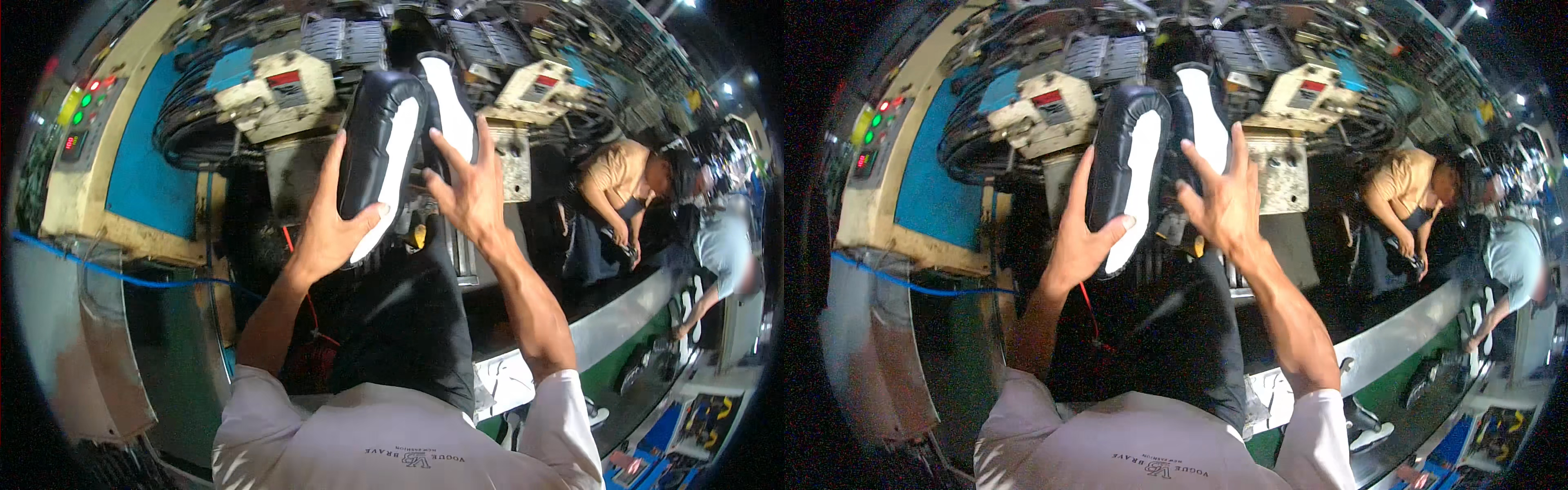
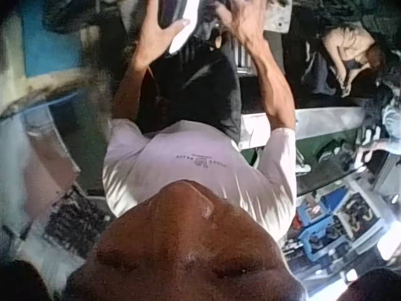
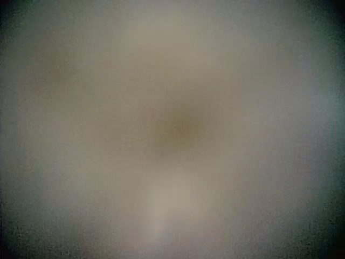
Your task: Manually assemble and last shoes using industrial machinery and handheld tools.
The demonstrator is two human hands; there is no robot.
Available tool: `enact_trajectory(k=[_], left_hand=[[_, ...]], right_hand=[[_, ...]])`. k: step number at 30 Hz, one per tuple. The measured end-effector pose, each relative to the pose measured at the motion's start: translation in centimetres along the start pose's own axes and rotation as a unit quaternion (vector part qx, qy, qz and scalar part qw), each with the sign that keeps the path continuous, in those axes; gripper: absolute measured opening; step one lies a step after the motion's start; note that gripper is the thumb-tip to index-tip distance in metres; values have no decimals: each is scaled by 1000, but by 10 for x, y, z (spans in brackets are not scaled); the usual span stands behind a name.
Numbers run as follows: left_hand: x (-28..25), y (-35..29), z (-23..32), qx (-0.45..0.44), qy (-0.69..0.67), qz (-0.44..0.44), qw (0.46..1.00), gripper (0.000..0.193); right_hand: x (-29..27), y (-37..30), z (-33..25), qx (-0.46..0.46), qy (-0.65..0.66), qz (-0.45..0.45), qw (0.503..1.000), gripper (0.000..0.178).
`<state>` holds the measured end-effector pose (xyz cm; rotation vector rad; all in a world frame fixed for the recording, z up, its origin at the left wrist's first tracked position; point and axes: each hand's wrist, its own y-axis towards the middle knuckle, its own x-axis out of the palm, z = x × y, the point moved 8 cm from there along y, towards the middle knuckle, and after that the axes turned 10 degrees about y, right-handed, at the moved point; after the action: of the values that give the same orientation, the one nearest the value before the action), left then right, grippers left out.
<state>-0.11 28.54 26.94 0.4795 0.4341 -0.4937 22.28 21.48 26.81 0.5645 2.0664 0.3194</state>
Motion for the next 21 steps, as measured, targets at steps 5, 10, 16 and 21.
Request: enact_trajectory(k=[5,10,16,21], left_hand=[[-36,-50,-8,-27,60,31,997,110],[-60,-90,3,39,151,105,982,111],[-75,-129,15,53,266,142,952,111],[-88,-172,-1,-8,215,151,965,109]], right_hand=[[48,19,8,-19,-11,23,1000,68],[64,10,7,-24,-2,26,999,67],[68,14,-14,58,26,3,998,70],[65,0,2,9,27,67,997,68]])
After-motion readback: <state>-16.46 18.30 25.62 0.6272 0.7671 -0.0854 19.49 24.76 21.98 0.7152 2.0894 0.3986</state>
